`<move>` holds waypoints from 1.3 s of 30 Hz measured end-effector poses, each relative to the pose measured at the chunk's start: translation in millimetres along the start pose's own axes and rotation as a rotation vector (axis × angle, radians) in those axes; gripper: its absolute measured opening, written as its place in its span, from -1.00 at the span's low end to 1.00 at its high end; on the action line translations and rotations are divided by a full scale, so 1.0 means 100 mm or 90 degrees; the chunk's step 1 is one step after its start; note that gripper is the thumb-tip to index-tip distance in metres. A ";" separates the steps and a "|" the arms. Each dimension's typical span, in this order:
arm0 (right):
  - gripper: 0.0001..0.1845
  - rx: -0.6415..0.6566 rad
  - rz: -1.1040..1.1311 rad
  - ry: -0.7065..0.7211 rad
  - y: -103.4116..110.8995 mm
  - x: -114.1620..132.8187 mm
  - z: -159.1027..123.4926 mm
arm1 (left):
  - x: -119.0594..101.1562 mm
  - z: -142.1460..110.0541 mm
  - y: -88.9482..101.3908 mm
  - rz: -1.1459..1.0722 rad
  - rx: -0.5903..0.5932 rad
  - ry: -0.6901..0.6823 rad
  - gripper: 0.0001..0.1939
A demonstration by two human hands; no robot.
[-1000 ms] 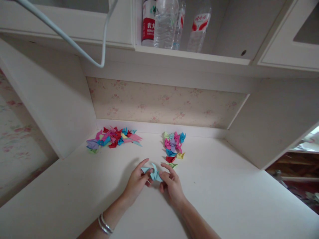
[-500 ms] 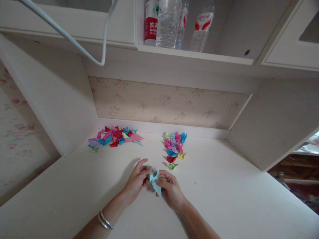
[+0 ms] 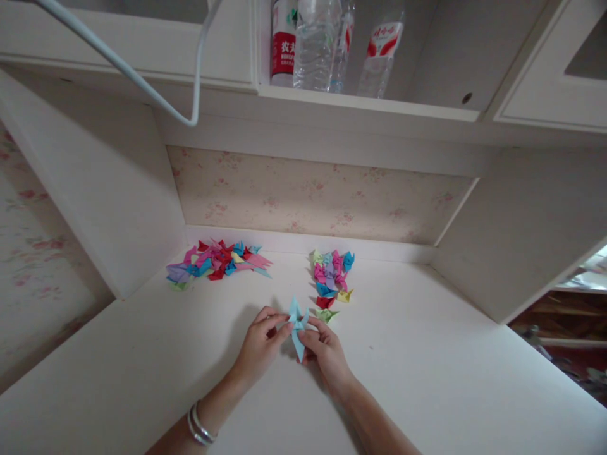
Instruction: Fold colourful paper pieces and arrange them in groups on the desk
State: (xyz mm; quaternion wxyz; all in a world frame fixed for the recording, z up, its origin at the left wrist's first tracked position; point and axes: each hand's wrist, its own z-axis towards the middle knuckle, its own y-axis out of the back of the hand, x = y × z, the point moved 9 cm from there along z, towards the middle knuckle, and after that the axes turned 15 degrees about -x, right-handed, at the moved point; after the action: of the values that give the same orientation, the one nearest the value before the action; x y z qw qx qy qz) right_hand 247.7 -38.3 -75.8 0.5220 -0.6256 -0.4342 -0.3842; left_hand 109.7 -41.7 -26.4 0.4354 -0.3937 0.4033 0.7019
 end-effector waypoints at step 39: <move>-0.81 0.129 -0.118 -0.072 -0.23 -0.32 -0.12 | -0.53 1.28 -1.92 0.196 0.209 -0.129 -0.69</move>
State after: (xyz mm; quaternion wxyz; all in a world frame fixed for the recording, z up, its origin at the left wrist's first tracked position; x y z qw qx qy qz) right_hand 215.0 -52.4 -96.1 0.5199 -0.5475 -0.5551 -0.3490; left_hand 278.7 115.7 25.4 0.4198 -0.1793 0.5212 0.7211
